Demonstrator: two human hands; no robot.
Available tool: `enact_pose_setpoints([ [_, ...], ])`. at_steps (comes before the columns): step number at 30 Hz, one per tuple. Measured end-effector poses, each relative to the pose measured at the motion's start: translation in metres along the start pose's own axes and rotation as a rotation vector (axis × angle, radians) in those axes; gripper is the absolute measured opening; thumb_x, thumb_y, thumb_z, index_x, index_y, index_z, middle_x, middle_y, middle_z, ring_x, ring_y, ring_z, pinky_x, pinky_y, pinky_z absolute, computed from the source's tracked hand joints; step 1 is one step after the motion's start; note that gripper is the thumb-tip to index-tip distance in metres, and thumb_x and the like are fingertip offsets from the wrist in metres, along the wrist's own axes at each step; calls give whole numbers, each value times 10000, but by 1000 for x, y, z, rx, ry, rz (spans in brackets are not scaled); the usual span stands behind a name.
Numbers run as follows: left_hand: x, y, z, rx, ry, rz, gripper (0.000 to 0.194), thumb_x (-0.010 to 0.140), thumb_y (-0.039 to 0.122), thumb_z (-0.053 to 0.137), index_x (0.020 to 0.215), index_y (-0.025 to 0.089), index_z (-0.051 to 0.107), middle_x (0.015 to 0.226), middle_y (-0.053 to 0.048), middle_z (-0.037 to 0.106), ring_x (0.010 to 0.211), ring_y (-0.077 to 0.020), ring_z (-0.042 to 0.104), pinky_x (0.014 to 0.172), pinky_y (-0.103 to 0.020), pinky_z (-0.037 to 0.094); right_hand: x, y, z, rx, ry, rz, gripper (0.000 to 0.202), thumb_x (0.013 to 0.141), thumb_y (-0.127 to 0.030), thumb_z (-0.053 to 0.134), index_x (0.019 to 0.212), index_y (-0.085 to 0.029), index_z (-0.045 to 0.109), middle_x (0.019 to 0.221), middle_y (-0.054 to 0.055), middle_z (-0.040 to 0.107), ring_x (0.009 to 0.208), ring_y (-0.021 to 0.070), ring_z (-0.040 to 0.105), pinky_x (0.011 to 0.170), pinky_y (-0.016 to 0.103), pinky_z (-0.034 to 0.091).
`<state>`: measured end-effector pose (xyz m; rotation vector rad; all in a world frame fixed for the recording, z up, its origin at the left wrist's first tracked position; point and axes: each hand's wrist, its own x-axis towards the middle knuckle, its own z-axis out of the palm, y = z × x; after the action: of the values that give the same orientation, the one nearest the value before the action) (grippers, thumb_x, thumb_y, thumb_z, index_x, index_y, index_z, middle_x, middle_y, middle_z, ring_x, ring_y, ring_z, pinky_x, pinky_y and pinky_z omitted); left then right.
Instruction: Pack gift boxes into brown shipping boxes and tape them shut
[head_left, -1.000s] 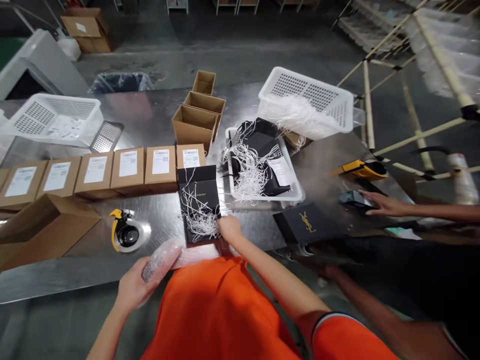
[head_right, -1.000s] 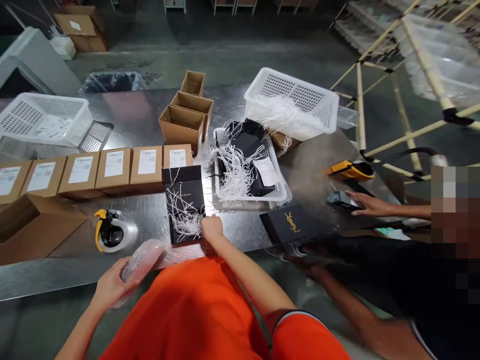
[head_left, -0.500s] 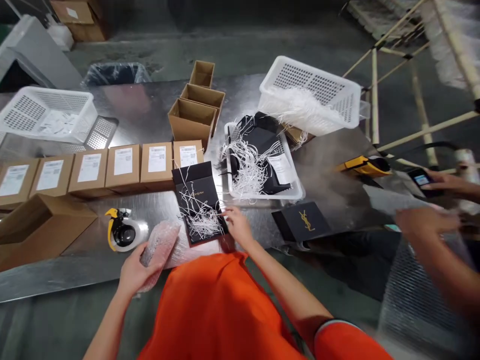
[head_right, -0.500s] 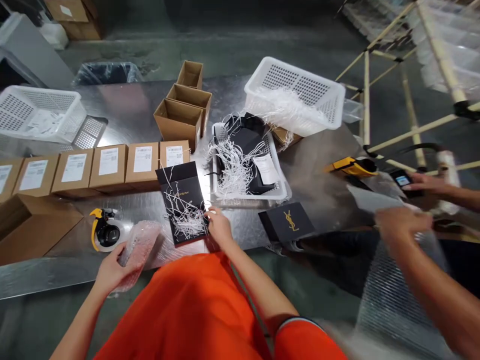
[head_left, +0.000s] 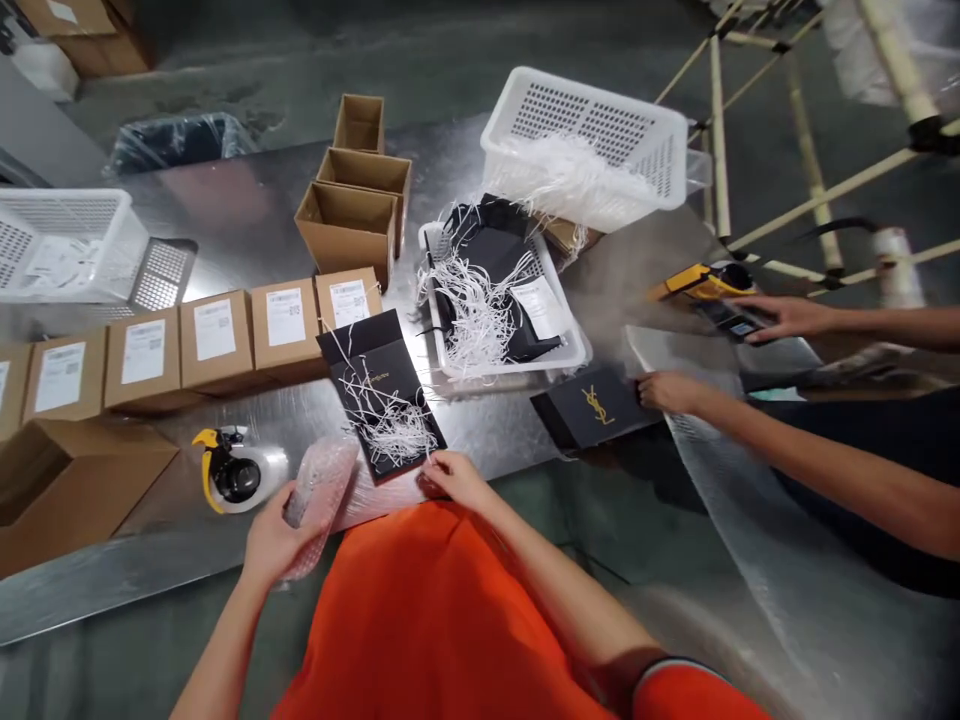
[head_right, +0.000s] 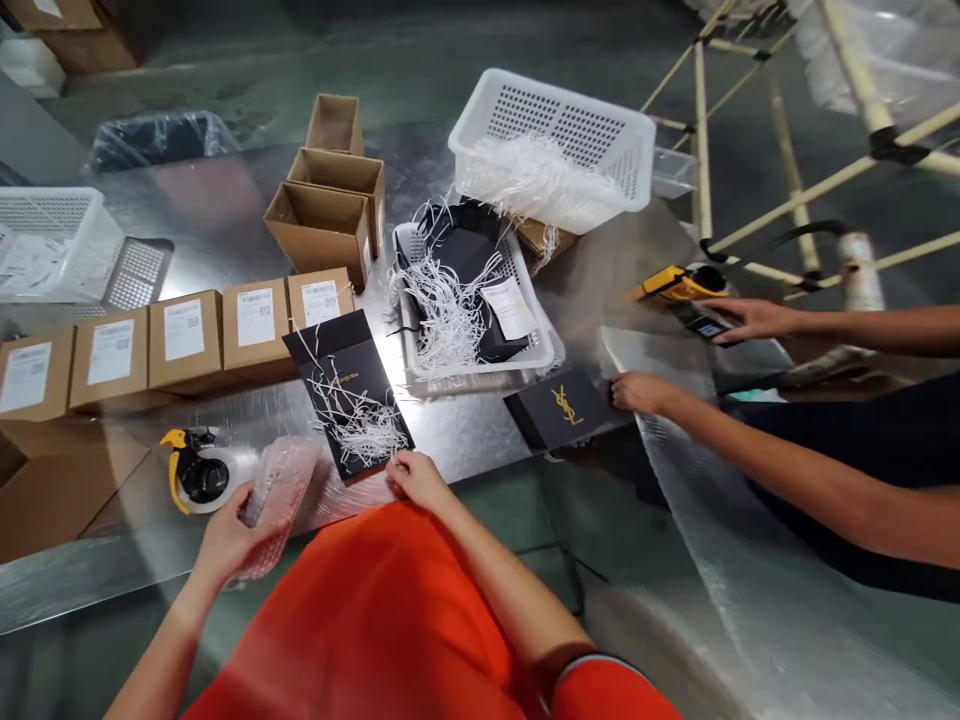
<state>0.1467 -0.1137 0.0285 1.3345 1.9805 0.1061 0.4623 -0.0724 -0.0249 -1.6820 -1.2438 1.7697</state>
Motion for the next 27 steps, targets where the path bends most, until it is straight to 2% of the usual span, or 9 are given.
enact_pose_setpoints([
  [4, -1, -4, 0, 33, 0, -1, 648, 648, 484, 686, 1209, 192, 548, 1139, -76, 682, 1006, -282, 646, 836, -368, 510, 21, -46, 6, -164, -1, -152, 149, 871, -277, 498, 817, -179, 597, 685, -3, 641, 619, 129, 608, 610, 229, 476],
  [8, -9, -7, 2, -3, -11, -46, 640, 668, 470, 676, 1233, 207, 532, 1183, -80, 675, 1072, -292, 628, 863, -373, 505, 45, -73, 8, -555, 19, -81, 108, 817, -114, 540, 822, -142, 644, 839, 89, 696, 791, 188, 658, 732, 265, 477],
  [11, -18, -10, 5, -7, -2, -83, 600, 680, 459, 670, 1213, 217, 540, 1169, -81, 682, 1050, -291, 636, 856, -374, 503, 43, -74, -5, -664, 67, -63, 147, 727, -23, 565, 751, -138, 653, 963, 157, 693, 952, 253, 640, 824, 301, 446],
  [13, -24, -14, 7, -14, 10, -104, 571, 687, 440, 659, 1198, 214, 543, 1167, -81, 680, 1032, -285, 641, 848, -365, 499, 34, -69, -18, -709, 103, -49, 186, 750, -29, 527, 794, -151, 660, 1016, 153, 685, 1011, 258, 620, 841, 307, 435],
  [16, -31, -21, 11, -41, 22, -157, 575, 681, 445, 661, 1195, 214, 546, 1153, -75, 683, 1009, -279, 645, 816, -339, 494, 17, -54, -27, -730, 115, -12, 216, 788, -65, 489, 876, -165, 659, 925, 111, 695, 932, 225, 638, 779, 291, 453],
  [19, -35, -24, 16, -58, 31, -190, 595, 676, 447, 666, 1207, 207, 545, 1154, -80, 682, 1003, -276, 644, 807, -327, 486, 4, -30, -17, -512, 4, 86, 258, 808, -126, 493, 1018, -162, 640, 792, 48, 689, 699, 165, 651, 612, 250, 471],
  [23, -35, -20, 19, -64, 34, -202, 628, 667, 440, 660, 1227, 182, 535, 1154, -96, 679, 1000, -275, 643, 828, -334, 485, 0, -2, 11, 178, -48, 205, 328, 790, -237, 565, 1104, -157, 615, 750, 13, 664, 573, 118, 612, 489, 212, 435],
  [25, -33, -17, 19, -60, 39, -192, 634, 651, 444, 666, 1210, 171, 544, 1153, -103, 677, 1004, -281, 641, 841, -346, 486, 0, -1, 23, 288, -18, 154, 265, 770, -272, 603, 1002, -154, 650, 714, 2, 649, 529, 95, 571, 484, 206, 426],
  [27, -30, -16, 19, -59, 38, -163, 614, 646, 439, 666, 1188, 173, 553, 1135, -98, 681, 998, -284, 642, 843, -360, 493, 3, -10, 33, 288, -79, 74, 245, 781, -294, 608, 972, -154, 671, 725, 12, 661, 529, 93, 563, 513, 220, 450],
])
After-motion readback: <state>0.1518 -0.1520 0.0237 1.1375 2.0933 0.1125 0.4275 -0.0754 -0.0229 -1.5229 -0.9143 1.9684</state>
